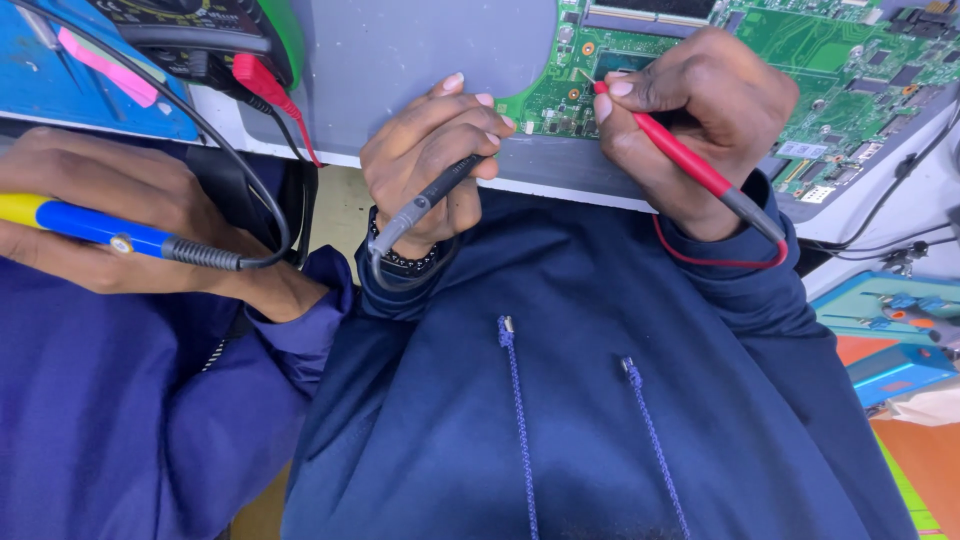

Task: Testing components on a motherboard using multimeter probes at a repair station

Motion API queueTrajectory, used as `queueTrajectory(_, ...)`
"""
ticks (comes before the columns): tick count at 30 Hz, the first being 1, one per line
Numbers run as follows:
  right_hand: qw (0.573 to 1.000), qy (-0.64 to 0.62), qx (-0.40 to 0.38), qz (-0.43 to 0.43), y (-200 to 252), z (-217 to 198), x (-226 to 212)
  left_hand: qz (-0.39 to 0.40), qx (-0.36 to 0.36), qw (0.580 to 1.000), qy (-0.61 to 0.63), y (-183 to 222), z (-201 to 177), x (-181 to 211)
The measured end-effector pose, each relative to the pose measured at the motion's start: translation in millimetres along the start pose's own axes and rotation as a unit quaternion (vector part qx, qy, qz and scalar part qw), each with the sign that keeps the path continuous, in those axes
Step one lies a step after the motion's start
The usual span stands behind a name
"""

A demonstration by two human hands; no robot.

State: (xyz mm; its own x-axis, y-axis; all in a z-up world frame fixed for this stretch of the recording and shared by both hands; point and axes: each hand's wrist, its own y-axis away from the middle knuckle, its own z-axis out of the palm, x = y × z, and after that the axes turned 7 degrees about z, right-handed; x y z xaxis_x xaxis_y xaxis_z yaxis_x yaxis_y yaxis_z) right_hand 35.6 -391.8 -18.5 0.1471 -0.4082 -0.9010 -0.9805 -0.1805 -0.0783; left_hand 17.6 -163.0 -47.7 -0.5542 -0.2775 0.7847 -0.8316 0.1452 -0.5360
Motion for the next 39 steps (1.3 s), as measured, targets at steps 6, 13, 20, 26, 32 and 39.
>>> queueTrajectory(6,0.995,-0.078,0.006,0.057,1.8,-7.2,-7.8,-0.009,-0.017,1.0,0.005,1.1,-0.8,2.1)
queueTrajectory(13,0.996,-0.088,-0.011,0.028,-0.6,-6.5,-13.0,-0.092,-0.018,0.995,0.037,1.0,0.0,8.0)
queueTrajectory(20,0.994,-0.087,0.008,0.073,2.8,-8.0,-13.5,-0.124,-0.018,0.992,0.035,-1.4,0.4,12.7)
queueTrajectory(26,0.999,-0.026,0.032,-0.006,6.5,-2.7,-8.2,-0.114,-0.015,0.993,0.033,2.1,0.4,10.6)
queueTrajectory(32,1.0,0.019,-0.016,-0.009,14.3,-4.9,-10.6,-0.092,-0.026,0.995,0.036,-0.1,-1.5,8.3)
queueTrajectory(39,0.999,0.022,-0.022,-0.017,18.0,-0.4,-2.0,-0.086,-0.02,0.995,0.042,-0.7,-1.1,7.3)
